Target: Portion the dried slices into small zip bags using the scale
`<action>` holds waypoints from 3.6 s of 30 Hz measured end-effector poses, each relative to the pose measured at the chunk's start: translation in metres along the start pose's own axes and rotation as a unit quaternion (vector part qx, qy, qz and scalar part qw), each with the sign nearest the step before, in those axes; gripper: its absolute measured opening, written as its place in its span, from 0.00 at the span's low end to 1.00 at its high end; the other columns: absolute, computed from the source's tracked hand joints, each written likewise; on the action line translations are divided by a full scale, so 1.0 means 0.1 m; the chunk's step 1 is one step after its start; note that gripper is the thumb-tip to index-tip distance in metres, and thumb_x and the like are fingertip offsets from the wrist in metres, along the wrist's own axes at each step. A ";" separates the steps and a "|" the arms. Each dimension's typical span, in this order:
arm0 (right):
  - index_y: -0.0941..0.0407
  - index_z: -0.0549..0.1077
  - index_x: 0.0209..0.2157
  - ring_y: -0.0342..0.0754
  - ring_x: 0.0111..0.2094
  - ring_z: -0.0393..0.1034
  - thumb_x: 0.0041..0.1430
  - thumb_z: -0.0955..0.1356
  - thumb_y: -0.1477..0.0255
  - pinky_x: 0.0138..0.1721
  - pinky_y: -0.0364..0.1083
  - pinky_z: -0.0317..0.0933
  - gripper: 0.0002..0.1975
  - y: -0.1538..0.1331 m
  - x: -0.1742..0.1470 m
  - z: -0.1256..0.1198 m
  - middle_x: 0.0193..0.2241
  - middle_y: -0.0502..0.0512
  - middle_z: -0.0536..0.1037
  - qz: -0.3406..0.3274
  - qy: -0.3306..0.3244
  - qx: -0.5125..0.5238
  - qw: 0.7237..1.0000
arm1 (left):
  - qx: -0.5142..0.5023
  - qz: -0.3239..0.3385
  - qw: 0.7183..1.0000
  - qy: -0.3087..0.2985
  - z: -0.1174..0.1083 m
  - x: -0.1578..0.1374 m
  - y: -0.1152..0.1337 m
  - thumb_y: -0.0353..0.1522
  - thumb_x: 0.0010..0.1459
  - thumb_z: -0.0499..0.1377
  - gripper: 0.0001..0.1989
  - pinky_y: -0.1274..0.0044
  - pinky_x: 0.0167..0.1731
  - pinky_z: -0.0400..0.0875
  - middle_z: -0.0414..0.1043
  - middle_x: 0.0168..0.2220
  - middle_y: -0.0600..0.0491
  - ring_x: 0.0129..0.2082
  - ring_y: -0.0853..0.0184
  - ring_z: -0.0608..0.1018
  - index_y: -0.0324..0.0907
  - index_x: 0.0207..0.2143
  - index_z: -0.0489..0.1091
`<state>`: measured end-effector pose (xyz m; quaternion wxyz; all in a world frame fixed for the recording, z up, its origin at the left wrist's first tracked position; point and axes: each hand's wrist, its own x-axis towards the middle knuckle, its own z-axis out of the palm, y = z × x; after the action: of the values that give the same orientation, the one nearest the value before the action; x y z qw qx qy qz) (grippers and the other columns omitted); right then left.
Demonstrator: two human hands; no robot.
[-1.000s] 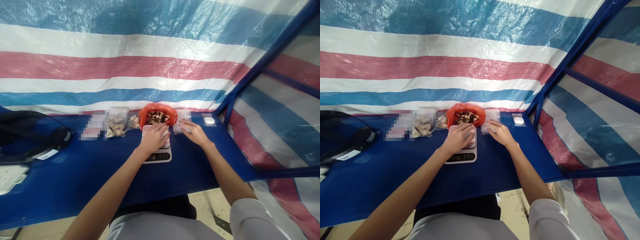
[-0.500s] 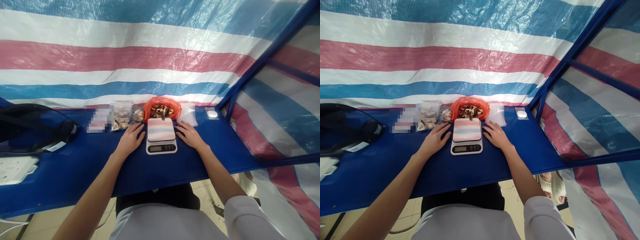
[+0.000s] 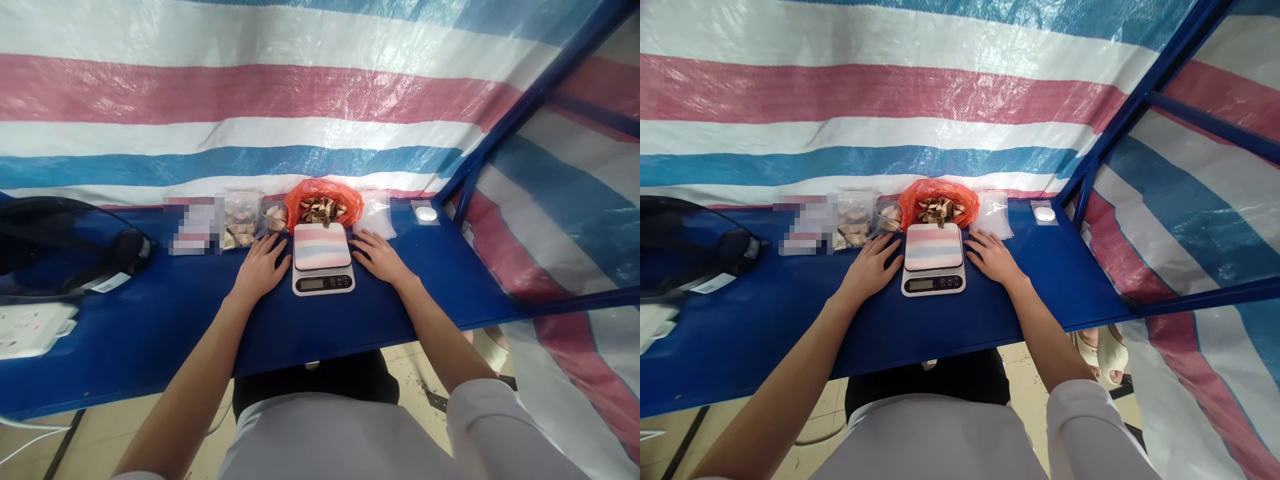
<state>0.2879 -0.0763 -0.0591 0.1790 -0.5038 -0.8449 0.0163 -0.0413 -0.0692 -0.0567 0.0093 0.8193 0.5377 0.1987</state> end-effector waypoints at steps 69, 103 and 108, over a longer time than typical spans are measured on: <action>0.51 0.78 0.51 0.56 0.60 0.69 0.67 0.64 0.68 0.58 0.55 0.67 0.15 -0.11 0.03 -0.13 0.55 0.55 0.77 0.062 0.089 -0.002 0.994 | -0.018 0.054 0.997 0.045 -0.02 0.04 -0.10 0.38 0.66 0.49 0.21 0.60 0.60 0.68 0.74 0.56 0.41 0.57 0.52 0.75 0.38 0.51 0.76; 0.54 0.74 0.56 0.58 0.65 0.62 0.70 0.60 0.67 0.66 0.61 0.54 0.19 -0.07 0.01 0.06 0.61 0.58 0.71 0.046 0.032 0.024 0.998 | 0.049 0.056 0.997 0.030 -0.08 0.72 -0.30 0.31 0.65 0.51 0.19 0.63 0.59 0.67 0.72 0.57 0.40 0.56 0.53 0.74 0.40 0.55 0.72; 0.53 0.75 0.55 0.58 0.64 0.63 0.70 0.60 0.66 0.65 0.61 0.56 0.18 -0.07 0.01 0.06 0.61 0.58 0.72 0.040 0.040 0.022 0.998 | 0.019 0.029 0.997 0.074 -0.08 0.69 -0.32 0.32 0.63 0.54 0.17 0.66 0.51 0.72 0.76 0.52 0.42 0.50 0.54 0.78 0.41 0.51 0.74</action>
<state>0.2800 -0.0782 -0.0633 0.2229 -0.5335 -0.8156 0.0223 -0.0485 0.0040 -0.0343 -0.0517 0.8175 0.5169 0.2486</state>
